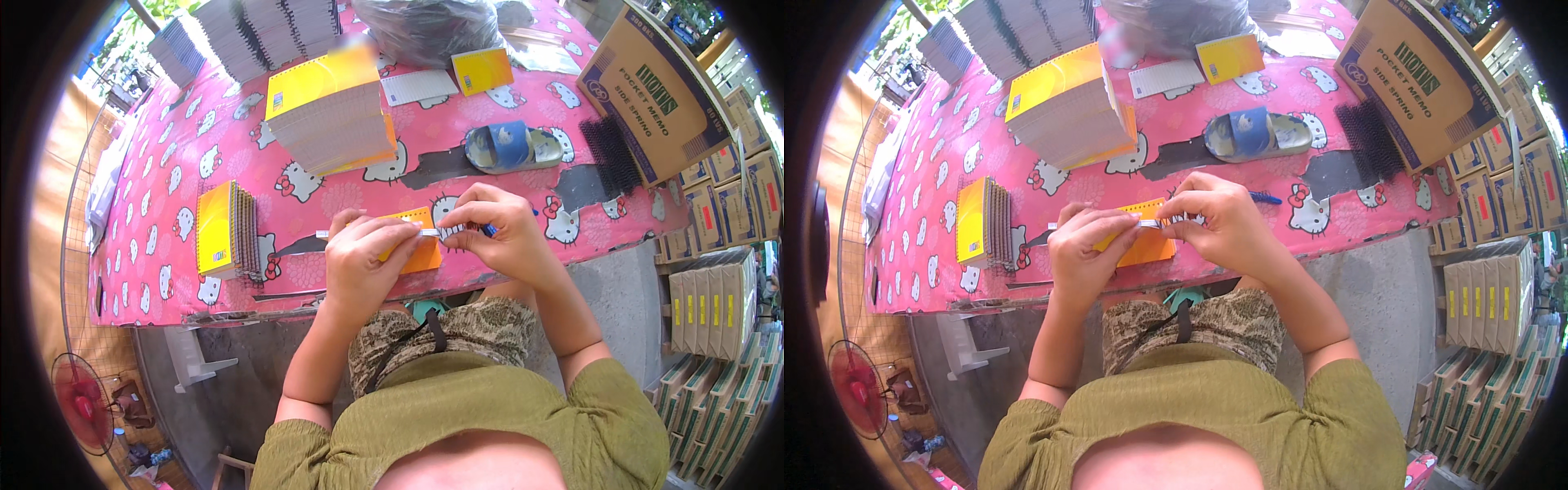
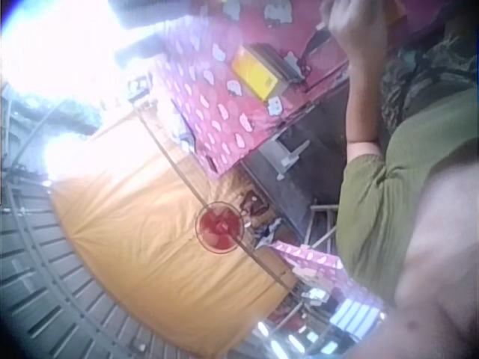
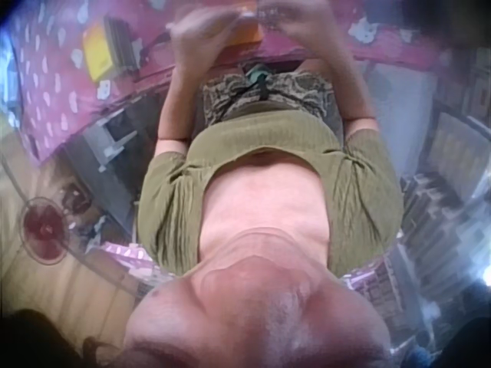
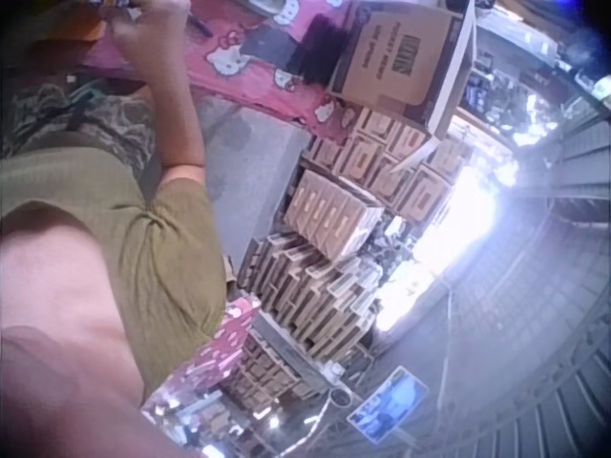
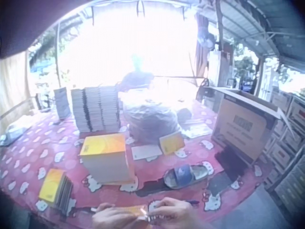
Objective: The person inserts a plastic binding coil into a small yellow notebook, trims the end of the coil with pliers, and places the finished notebook onto a stack.
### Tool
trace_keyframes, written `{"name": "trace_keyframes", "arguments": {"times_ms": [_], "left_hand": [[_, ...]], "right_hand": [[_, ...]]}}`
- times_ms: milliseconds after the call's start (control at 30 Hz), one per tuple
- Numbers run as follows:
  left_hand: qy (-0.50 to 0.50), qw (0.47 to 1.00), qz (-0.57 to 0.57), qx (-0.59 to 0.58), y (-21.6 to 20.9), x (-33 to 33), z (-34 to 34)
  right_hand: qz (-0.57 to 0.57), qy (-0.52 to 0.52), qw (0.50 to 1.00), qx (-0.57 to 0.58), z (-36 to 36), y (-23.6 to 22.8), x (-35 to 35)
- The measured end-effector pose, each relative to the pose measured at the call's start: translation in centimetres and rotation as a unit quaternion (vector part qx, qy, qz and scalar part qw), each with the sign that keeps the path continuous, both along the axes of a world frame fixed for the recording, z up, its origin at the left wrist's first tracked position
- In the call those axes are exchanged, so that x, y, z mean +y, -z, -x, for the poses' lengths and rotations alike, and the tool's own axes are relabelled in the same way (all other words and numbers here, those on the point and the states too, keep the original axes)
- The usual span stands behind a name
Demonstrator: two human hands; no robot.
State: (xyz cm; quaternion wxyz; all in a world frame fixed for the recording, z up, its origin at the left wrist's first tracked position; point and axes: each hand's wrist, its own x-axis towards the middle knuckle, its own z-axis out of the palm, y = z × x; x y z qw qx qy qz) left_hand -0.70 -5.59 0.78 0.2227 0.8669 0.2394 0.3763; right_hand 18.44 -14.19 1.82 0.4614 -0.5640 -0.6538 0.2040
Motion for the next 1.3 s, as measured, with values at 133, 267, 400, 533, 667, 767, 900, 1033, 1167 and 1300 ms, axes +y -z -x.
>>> {"name": "trace_keyframes", "arguments": {"times_ms": [133, 267, 400, 533, 667, 767, 900, 1033, 1167, 1300], "left_hand": [[-0.068, 0.997, -0.033, 0.022, -0.1, -1.1, -0.2], [-0.193, 0.978, -0.076, 0.008, -0.1, -2.1, -0.9], [-0.116, 0.991, -0.043, -0.047, 2.2, -1.9, 0.3], [-0.122, 0.990, -0.057, -0.042, 1.6, -2.1, 0.0], [-0.116, 0.990, -0.057, -0.051, 2.0, -1.9, 0.2], [-0.127, 0.990, -0.041, -0.043, 1.6, -2.2, 0.2], [-0.140, 0.989, -0.016, -0.045, 1.8, -2.4, 0.1], [-0.134, 0.990, 0.004, -0.044, 2.2, -1.9, 0.6], [-0.125, 0.991, -0.006, -0.043, 2.1, -1.8, 0.4], [-0.104, 0.994, -0.029, -0.026, 2.2, -1.6, 1.1]], "right_hand": [[0.017, -0.053, 0.997, -0.048, -0.8, -0.3, 0.5], [0.124, 0.027, 0.989, -0.071, 1.0, -1.9, -0.6], [-0.029, 0.066, 0.982, -0.175, 2.0, -0.1, -0.8], [0.007, 0.079, 0.977, -0.196, 2.4, -0.3, -0.8], [-0.020, 0.088, 0.978, -0.190, 2.8, -0.6, -0.6], [-0.038, 0.078, 0.978, -0.191, 2.7, -0.1, -0.7], [-0.085, 0.083, 0.975, -0.186, 2.9, -0.4, -0.4], [-0.077, 0.071, 0.977, -0.186, 3.1, 0.3, 0.0], [-0.055, 0.090, 0.974, -0.201, 3.6, -0.4, -0.2], [-0.054, 0.017, 0.972, -0.228, 0.5, 0.1, 0.0]]}}
